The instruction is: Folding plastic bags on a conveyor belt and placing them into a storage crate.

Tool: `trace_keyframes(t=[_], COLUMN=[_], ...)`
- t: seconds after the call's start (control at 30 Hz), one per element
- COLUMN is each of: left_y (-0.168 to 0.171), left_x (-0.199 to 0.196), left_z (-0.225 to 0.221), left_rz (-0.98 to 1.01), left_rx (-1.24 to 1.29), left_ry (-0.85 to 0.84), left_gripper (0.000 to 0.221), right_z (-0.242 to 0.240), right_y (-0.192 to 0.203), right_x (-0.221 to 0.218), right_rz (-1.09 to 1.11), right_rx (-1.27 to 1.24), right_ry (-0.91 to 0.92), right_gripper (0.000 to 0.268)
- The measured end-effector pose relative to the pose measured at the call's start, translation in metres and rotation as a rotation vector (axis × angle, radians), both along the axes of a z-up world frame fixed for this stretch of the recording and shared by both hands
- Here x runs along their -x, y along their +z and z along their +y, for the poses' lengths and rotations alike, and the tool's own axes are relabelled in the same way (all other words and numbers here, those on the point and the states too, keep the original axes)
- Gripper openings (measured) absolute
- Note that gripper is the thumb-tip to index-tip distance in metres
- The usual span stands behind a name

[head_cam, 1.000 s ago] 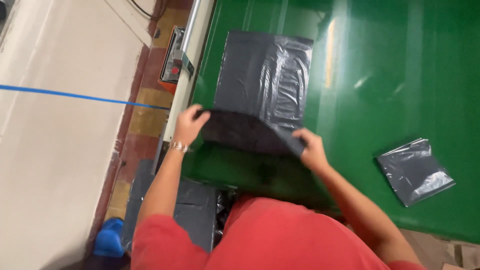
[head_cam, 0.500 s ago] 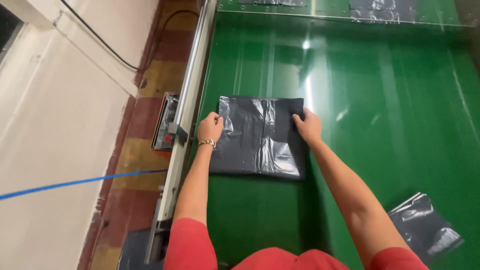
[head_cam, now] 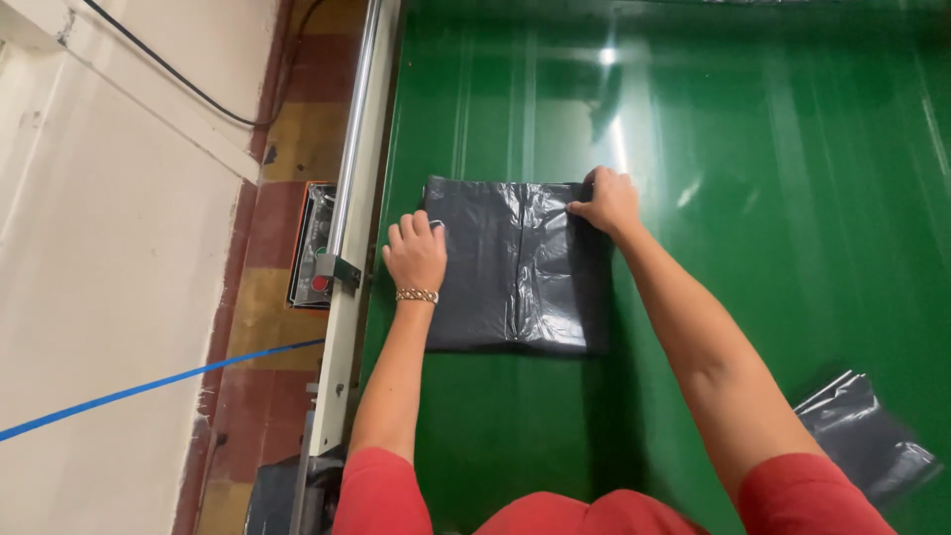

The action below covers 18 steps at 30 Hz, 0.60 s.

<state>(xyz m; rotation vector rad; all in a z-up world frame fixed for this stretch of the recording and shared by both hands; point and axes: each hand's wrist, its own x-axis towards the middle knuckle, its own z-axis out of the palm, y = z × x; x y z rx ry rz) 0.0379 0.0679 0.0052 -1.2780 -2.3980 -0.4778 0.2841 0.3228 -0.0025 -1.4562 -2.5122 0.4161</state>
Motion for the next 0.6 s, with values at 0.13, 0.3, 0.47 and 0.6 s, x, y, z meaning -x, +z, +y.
trace_keyframes(t=[0.13,0.3,0.47,0.6], left_y=[-0.014,-0.025,-0.002,0.067], left_x=[-0.043,-0.079,-0.042,-0.035], left_z=[0.007,-0.002,-0.014,-0.052], left_rz=[0.058,-0.903,-2.070,-2.524], left_rx=[-0.011,-0.134,-0.272,-0.615], left_ry=[-0.321,-0.649,-0.432,-0.152], left_gripper=[0.034,0.036,0.078,0.091], right_z=[0.026,-0.023,-0.112,-0.172], right_y=[-0.023,0.016,0.061,0.052], right_x=[0.013,0.010,-0.032,-0.081], right_rz=[-0.226,0.009,0.534,0.504], right_rx=[0.137,0.140,0.053,-0.290], right_ry=[-0.035,-0.050,0.047,0.333], right_gripper=[0.052,0.036,0.032,0.024])
